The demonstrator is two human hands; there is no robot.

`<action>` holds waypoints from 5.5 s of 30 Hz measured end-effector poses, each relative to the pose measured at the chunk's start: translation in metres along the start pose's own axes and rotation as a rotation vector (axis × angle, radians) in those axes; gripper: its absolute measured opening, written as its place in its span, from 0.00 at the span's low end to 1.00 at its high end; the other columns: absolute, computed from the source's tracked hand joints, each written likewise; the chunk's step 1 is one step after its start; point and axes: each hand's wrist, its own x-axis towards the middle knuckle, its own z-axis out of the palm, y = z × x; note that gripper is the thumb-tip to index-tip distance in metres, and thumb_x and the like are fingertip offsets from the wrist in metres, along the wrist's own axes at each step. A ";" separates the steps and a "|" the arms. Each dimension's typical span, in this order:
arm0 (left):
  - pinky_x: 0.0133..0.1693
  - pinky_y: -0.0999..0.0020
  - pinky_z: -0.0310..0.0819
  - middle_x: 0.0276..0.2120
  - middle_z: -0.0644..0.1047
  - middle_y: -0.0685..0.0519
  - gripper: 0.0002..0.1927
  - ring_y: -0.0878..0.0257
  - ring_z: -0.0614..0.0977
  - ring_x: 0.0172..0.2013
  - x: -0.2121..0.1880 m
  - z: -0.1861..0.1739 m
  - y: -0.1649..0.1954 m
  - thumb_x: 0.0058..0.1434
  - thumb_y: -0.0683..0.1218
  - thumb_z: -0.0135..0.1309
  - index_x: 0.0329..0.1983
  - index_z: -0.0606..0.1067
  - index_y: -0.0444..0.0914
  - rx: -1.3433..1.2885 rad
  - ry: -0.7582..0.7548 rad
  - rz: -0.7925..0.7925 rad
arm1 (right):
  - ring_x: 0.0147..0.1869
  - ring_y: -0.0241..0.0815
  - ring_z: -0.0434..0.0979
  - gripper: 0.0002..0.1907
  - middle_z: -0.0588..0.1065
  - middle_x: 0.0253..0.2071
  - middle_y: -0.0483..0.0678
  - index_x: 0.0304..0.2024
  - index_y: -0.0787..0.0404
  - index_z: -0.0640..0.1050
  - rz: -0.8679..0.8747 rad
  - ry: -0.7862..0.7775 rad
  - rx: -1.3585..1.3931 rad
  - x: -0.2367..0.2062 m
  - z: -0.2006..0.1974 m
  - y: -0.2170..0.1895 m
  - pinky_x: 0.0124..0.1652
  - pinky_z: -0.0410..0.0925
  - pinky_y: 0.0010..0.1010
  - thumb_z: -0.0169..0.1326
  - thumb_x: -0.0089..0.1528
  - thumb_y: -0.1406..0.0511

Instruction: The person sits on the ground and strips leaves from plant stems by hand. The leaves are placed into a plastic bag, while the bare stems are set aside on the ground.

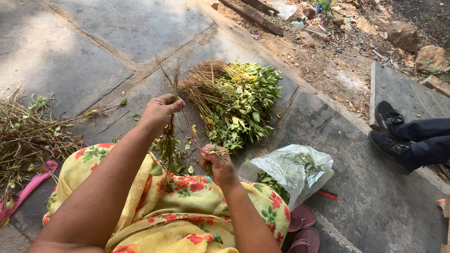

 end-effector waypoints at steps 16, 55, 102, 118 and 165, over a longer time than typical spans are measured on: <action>0.26 0.73 0.70 0.27 0.78 0.60 0.11 0.71 0.77 0.21 -0.030 0.027 0.050 0.65 0.52 0.59 0.41 0.79 0.40 0.200 0.019 0.074 | 0.34 0.34 0.75 0.14 0.80 0.36 0.50 0.45 0.72 0.80 0.158 -0.074 -0.270 0.029 0.005 -0.017 0.37 0.70 0.23 0.48 0.62 0.71; 0.36 0.47 0.76 0.29 0.79 0.45 0.14 0.43 0.82 0.35 -0.053 0.102 0.037 0.62 0.56 0.55 0.39 0.72 0.42 1.148 -0.172 0.407 | 0.46 0.34 0.74 0.17 0.78 0.43 0.46 0.51 0.68 0.78 0.116 -0.039 -0.619 0.012 -0.014 0.007 0.48 0.71 0.29 0.58 0.67 0.61; 0.49 0.51 0.75 0.40 0.81 0.41 0.20 0.44 0.84 0.44 -0.057 0.106 0.028 0.66 0.59 0.53 0.48 0.70 0.39 0.948 -0.568 0.062 | 0.43 0.38 0.79 0.14 0.79 0.41 0.44 0.50 0.64 0.78 0.511 -0.027 -0.473 0.004 -0.040 -0.003 0.43 0.73 0.34 0.60 0.65 0.64; 0.43 0.49 0.76 0.35 0.81 0.45 0.12 0.45 0.82 0.42 -0.069 0.097 0.036 0.61 0.53 0.57 0.42 0.75 0.42 1.236 -0.435 0.335 | 0.46 0.35 0.71 0.19 0.77 0.46 0.47 0.55 0.68 0.77 0.385 0.017 -0.704 0.011 -0.053 0.027 0.47 0.69 0.31 0.52 0.68 0.60; 0.36 0.51 0.74 0.35 0.77 0.48 0.11 0.45 0.80 0.37 -0.063 0.102 0.022 0.65 0.51 0.55 0.38 0.70 0.40 0.992 -0.189 0.590 | 0.45 0.29 0.77 0.18 0.80 0.43 0.43 0.47 0.68 0.79 0.054 0.145 -0.337 0.019 -0.049 0.027 0.48 0.71 0.24 0.45 0.73 0.60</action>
